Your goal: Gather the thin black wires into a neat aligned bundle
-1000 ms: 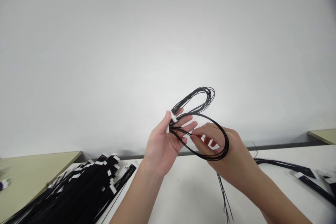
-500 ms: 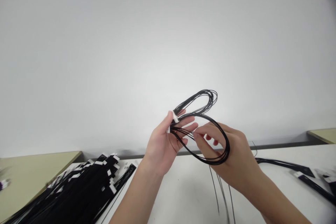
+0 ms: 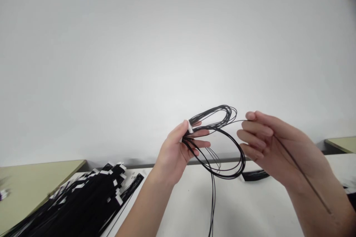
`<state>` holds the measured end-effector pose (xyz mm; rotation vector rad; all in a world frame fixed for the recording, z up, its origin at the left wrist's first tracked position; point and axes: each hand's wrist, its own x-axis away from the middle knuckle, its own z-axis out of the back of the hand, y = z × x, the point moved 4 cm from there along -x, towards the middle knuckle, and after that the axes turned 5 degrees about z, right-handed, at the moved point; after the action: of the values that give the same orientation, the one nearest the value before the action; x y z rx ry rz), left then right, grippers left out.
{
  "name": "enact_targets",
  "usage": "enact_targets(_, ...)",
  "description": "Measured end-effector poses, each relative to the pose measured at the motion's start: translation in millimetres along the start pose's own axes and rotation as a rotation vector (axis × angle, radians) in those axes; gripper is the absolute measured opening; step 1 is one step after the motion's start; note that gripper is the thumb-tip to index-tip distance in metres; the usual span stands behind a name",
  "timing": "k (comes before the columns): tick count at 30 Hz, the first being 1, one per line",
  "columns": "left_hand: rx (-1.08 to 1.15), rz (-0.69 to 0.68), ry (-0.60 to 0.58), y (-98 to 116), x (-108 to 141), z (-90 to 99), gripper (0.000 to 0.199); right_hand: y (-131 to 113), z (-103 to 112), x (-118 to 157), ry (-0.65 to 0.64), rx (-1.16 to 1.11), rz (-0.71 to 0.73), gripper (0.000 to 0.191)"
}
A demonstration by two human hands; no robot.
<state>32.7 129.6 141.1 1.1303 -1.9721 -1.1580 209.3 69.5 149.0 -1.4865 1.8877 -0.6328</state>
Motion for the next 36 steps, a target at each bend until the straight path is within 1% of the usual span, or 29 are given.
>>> enact_targets(2, -0.037, -0.024, 0.001, 0, -1, 0.9, 0.028, -6, 1, 0, 0.021, -0.092, 0.112, 0.007)
enact_targets(4, -0.072, -0.038, -0.002, 0, -2, 1.9, 0.029, -10, 2, 0, 0.048, -0.118, 0.225, 0.008)
enact_targets(8, -0.089, 0.011, -0.028, -2, -4, 2.8, 0.032, -12, 2, 2, 0.057, -0.063, 0.414, 0.023)
enact_targets(10, -0.071, 0.038, -0.041, -2, -3, 2.3, 0.032, -12, 2, 1, 0.072, 0.006, 0.479, 0.022)
enact_targets(11, -0.061, 0.044, -0.05, -2, -3, 1.8, 0.032, -12, 3, 0, 0.103, 0.046, 0.511, 0.019)
enact_targets(13, -0.04, 0.051, -0.073, -1, -2, 0.5, 0.031, -13, 6, -1, 0.209, 0.105, 0.578, 0.016)
enact_targets(15, -0.023, 0.056, -0.093, -1, -1, -0.1, 0.031, -15, 9, -1, 0.31, 0.128, 0.646, 0.016)
enact_targets(16, -0.02, 0.057, -0.099, -1, -1, 0.0, 0.031, -16, 10, -1, 0.326, 0.135, 0.672, 0.017)
enact_targets(17, -0.02, 0.055, -0.102, 0, -1, 0.3, 0.031, -18, 10, -1, 0.314, 0.144, 0.688, 0.019)
enact_targets(19, -0.027, 0.049, -0.108, 0, -1, 1.0, 0.031, -20, 9, -1, 0.248, 0.147, 0.698, 0.02)
enact_targets(21, -0.034, 0.052, -0.112, 0, -1, 1.4, 0.031, -21, 9, 0, 0.172, 0.143, 0.679, 0.019)
enact_targets(23, -0.04, 0.064, -0.118, 0, 0, 1.2, 0.029, -20, 8, 3, 0.11, 0.189, 0.67, 0.019)
enact_targets(24, -0.044, 0.07, -0.121, 0, 0, 0.9, 0.028, -19, 7, 5, 0.09, 0.246, 0.688, 0.017)
enact_targets(26, -0.055, 0.073, -0.128, 1, 0, 0.3, 0.026, -19, 3, 11, 0.069, 0.426, 0.798, 0.011)
enact_targets(28, -0.07, 0.062, -0.135, 2, 1, -0.3, 0.025, -17, -7, 16, 0.032, 0.701, 0.915, 0.01)
enact_targets(29, -0.08, 0.057, -0.142, 2, 1, -0.6, 0.025, -15, -13, 18, -0.012, 0.857, 0.944, 0.011)
enact_targets(31, -0.106, 0.051, -0.161, 3, 1, -1.2, 0.026, -8, -24, 17, -0.121, 1.125, 0.908, 0.012)
enact_targets(32, -0.118, 0.051, -0.169, 3, 1, -1.3, 0.026, -6, -27, 17, -0.153, 1.204, 0.881, 0.013)
enact_targets(34, -0.139, 0.05, -0.182, 3, 1, -1.6, 0.027, -3, -30, 15, -0.176, 1.261, 0.853, 0.015)
enact_targets(36, -0.159, 0.042, -0.191, 4, 2, -1.9, 0.027, -3, -31, 14, -0.173, 1.263, 0.83, 0.016)
